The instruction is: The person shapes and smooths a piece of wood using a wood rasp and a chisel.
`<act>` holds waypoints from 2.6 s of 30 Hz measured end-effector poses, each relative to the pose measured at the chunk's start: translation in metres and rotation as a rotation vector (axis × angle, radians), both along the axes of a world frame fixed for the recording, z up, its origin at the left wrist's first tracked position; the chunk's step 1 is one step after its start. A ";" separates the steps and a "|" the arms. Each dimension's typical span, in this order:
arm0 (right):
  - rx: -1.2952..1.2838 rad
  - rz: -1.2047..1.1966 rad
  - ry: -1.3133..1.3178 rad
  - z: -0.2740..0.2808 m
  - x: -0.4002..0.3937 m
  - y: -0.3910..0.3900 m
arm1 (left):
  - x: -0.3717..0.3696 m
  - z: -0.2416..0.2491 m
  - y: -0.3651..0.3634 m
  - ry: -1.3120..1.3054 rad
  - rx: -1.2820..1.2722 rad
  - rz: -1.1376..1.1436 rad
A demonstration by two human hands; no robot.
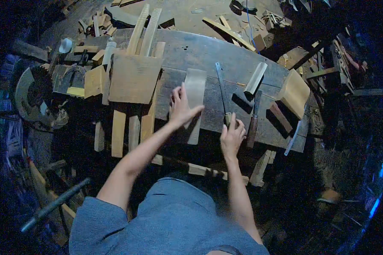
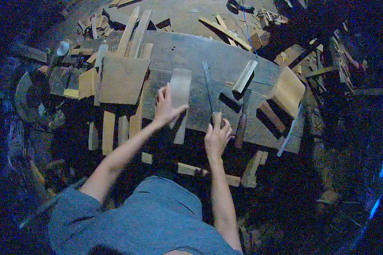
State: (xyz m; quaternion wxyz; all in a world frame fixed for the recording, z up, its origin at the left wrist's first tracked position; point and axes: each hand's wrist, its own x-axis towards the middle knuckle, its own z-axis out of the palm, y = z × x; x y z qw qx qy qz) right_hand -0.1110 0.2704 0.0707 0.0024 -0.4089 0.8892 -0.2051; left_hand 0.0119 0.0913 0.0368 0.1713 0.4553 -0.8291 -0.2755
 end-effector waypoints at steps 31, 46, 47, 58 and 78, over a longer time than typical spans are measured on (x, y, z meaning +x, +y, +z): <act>-0.261 0.108 -0.615 -0.002 -0.016 -0.026 | -0.017 0.010 0.023 -0.271 -0.057 0.076; -0.064 0.363 -0.514 0.012 -0.013 0.014 | -0.012 0.072 0.035 0.030 0.976 -0.005; -0.034 0.373 -0.502 0.014 -0.014 0.017 | -0.009 0.069 0.038 -0.023 0.819 -0.063; 0.079 0.327 -0.581 0.030 -0.012 0.015 | -0.013 0.070 0.022 -0.155 0.640 -0.213; 0.015 0.135 -0.531 0.023 0.033 0.003 | -0.019 0.077 -0.013 -0.623 0.433 -0.556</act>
